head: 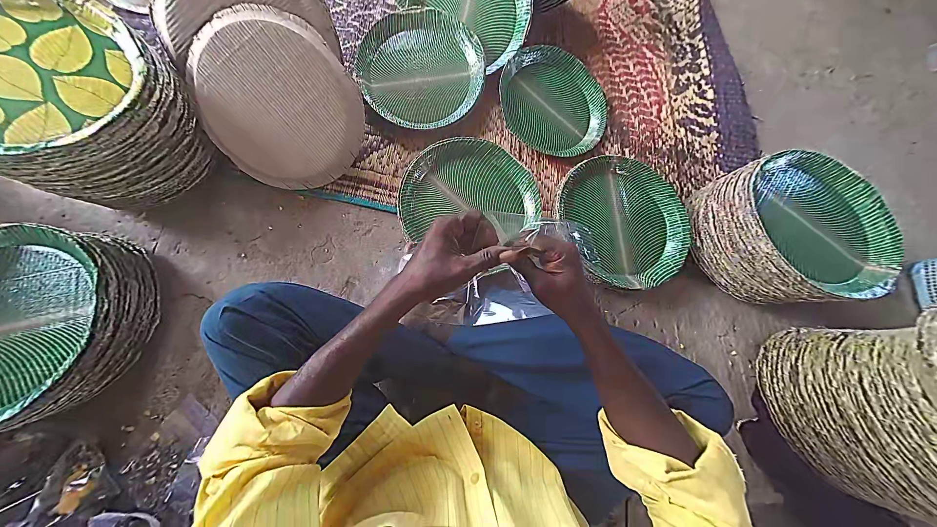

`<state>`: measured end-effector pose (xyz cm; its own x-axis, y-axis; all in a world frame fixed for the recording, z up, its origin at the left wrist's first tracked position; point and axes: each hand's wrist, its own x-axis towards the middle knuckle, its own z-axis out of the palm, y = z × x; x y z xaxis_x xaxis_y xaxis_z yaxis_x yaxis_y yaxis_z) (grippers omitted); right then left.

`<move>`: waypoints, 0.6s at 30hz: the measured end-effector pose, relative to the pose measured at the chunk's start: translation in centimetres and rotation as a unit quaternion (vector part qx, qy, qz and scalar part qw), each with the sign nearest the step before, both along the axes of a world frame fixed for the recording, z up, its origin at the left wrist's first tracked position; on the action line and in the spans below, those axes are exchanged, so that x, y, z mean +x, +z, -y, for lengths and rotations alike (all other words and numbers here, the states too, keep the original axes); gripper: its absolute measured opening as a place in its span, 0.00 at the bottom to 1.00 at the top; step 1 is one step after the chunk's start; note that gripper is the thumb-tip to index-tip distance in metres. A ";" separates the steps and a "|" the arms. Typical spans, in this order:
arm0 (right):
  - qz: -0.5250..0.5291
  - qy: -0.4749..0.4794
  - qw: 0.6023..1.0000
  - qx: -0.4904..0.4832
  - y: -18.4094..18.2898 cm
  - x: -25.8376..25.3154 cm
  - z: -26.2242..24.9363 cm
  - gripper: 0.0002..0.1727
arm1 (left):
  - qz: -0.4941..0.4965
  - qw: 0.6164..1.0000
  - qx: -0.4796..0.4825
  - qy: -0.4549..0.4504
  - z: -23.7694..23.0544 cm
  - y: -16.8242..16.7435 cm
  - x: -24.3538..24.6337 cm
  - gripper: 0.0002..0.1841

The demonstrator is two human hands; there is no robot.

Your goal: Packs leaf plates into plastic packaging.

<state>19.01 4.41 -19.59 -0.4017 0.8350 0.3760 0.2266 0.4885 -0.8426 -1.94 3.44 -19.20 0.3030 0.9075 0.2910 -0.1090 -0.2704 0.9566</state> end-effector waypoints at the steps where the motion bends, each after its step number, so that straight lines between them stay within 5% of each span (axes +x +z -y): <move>1: -0.001 -0.005 1.000 -0.004 0.1 0.2 -0.1 0.04 | -0.015 1.000 0.012 -0.010 -0.2 -0.2 -0.3 0.10; 10: -0.045 -0.045 0.997 -0.045 0.4 1.1 -0.2 0.04 | -0.158 0.979 0.127 -0.024 -0.7 -1.0 -2.5 0.30; 18: -0.058 -0.074 0.993 -0.069 0.5 1.5 -0.1 0.06 | -0.162 0.975 0.155 0.000 -0.8 -1.7 -4.0 0.15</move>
<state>20.51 4.55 -19.07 -0.2323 0.9282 0.2905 0.1850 0.3354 -0.9237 -5.91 4.19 -20.87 0.4242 0.7914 0.4401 0.1854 -0.5516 0.8133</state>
